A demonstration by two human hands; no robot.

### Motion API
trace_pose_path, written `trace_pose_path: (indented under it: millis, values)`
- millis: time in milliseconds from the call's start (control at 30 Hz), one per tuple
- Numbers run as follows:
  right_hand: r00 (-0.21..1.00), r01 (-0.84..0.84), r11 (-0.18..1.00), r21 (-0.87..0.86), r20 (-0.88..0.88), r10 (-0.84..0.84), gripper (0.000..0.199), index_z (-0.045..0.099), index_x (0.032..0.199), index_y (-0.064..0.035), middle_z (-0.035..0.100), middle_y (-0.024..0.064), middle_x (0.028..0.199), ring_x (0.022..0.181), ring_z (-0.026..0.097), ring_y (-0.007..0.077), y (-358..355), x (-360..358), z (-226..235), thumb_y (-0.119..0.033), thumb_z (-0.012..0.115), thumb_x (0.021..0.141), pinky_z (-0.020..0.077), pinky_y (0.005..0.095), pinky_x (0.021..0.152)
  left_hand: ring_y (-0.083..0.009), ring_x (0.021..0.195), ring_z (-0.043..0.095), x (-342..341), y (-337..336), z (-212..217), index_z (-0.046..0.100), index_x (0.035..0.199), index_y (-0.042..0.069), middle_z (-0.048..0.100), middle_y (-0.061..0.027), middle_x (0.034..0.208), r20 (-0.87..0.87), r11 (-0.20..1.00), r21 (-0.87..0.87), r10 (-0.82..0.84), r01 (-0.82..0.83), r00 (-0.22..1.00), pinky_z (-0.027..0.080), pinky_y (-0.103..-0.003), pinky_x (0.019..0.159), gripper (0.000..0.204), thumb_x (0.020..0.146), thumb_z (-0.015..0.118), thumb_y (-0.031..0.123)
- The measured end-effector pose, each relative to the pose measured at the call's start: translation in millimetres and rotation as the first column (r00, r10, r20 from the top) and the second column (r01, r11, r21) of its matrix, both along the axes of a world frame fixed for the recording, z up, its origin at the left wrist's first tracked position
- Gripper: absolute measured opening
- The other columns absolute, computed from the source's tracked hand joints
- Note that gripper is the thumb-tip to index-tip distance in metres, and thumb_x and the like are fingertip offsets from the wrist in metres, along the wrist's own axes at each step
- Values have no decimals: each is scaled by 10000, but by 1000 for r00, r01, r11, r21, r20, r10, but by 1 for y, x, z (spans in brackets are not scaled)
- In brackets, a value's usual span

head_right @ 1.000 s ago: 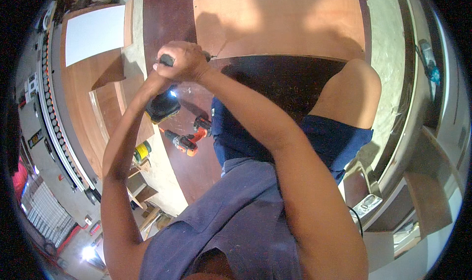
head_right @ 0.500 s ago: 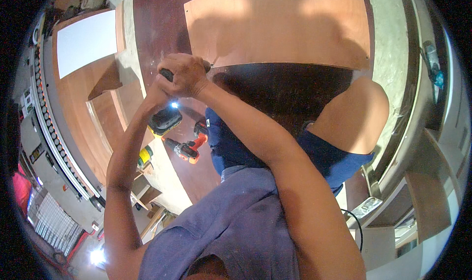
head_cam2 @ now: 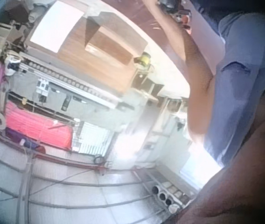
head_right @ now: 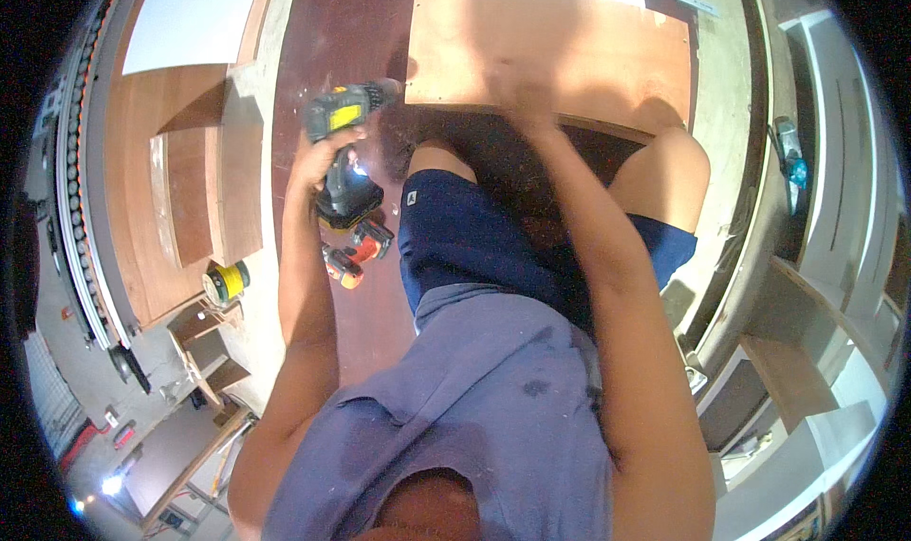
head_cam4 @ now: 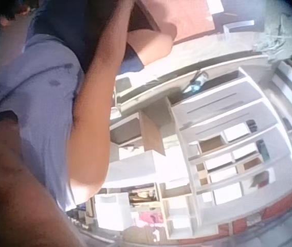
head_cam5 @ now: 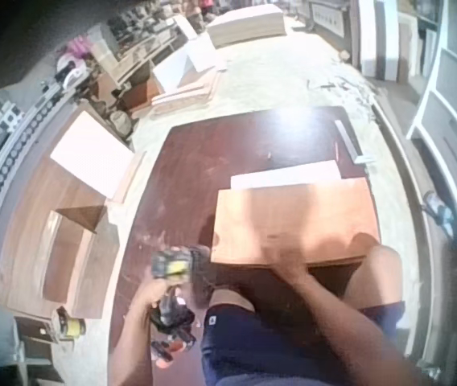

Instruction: The person assembles a small wooden box by aligning panels and securing them with screws. They use a cordless drill to drive screws into pre-drilled holes, repeatedly flipping the box to access different sides.

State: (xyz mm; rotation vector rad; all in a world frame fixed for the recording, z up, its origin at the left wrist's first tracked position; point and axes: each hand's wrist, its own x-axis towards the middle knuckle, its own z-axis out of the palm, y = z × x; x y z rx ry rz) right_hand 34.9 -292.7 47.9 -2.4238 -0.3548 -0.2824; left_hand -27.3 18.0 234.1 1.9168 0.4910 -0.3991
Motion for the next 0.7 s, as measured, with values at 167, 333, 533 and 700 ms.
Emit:
trace_pose_path:
  millis: [167, 333, 533, 700]
  values:
    - [971, 226, 938, -263, 138, -196, 560, 536, 1367, -87, 545, 178, 1354, 1260, 488, 376, -96, -51, 51, -216, 690, 844, 392, 500, 1054, -156, 666, 629, -33, 93, -74, 647, 1142, 53, 663, -41, 888, 232, 880, -196, 471, -433, 851, 515, -312, 599, 462, 821, 826, 332]
    - [785, 356, 743, -566, -251, -567, 894, 249, 1555, -155, 254, 294, 1540, 1368, 373, 468, -174, -62, 27, -168, 729, 801, 370, 510, 1114, -211, 822, 641, -11, 153, -166, 564, 1191, 113, 640, -47, 964, 236, 482, -770, 824, -418, 515, 538, -370, 753, 585, 923, 579, 633]
    - [890, 118, 744, -657, -262, -372, 1041, 158, 1583, -180, 463, 318, 1420, 1263, 518, 476, -274, -65, -3, -113, 771, 744, 477, 497, 1039, -226, 724, 658, -7, 187, -241, 576, 950, 81, 638, -61, 826, 180, 369, -784, 904, -499, 387, 570, -392, 666, 229, 810, 704, 209]
    - [841, 31, 712, -701, -367, -397, 988, 133, 1594, -312, 470, 324, 1399, 1182, 586, 458, -272, -74, 12, -195, 760, 839, 507, 496, 988, -212, 750, 646, -7, 178, -234, 597, 1030, 57, 623, -59, 872, 248, 548, -524, 831, -652, 498, 553, -386, 685, 327, 801, 709, 260]
